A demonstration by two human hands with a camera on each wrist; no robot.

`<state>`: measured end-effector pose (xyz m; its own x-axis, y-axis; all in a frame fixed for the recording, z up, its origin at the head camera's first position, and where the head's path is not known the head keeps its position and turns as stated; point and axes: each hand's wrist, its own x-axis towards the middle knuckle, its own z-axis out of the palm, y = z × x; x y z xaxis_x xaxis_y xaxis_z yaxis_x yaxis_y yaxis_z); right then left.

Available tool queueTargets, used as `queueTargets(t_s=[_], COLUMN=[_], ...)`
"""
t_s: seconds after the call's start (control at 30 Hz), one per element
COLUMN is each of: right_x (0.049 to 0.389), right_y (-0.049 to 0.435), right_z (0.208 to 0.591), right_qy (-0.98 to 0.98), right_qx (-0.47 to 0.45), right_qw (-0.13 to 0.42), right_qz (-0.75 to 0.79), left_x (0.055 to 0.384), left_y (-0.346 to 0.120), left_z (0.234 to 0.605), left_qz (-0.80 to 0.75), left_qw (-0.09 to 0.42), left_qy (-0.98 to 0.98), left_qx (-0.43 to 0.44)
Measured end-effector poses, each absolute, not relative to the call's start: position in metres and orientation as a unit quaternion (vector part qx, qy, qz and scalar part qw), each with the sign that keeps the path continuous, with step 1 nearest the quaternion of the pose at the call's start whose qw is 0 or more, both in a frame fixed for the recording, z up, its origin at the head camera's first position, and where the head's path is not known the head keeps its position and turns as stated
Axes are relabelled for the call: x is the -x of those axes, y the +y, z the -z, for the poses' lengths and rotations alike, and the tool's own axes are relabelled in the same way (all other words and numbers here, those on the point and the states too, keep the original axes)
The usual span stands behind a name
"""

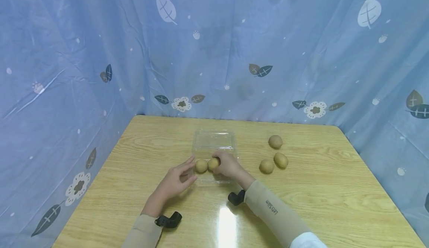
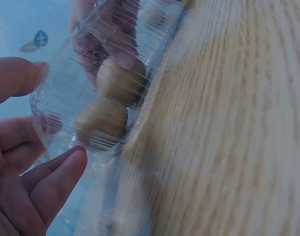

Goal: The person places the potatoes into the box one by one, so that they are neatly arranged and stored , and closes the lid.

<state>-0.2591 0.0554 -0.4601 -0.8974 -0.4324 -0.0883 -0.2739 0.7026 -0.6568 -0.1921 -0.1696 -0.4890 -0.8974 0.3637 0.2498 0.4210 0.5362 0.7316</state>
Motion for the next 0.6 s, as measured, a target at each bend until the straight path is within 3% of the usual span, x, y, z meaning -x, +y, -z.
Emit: queueTargets(t_s=[0.6], right_x=[0.259], right_y=[0.058], right_z=[0.45], right_qy=[0.903], right_qx=[0.178], right_qw=[0.123], right_qz=[0.372], left_x=[0.192], left_y=[-0.17], left_z=[0.49], left_qz=[0.428], left_qw=[0.029], left_qy=[-0.876], left_qx=[0.221])
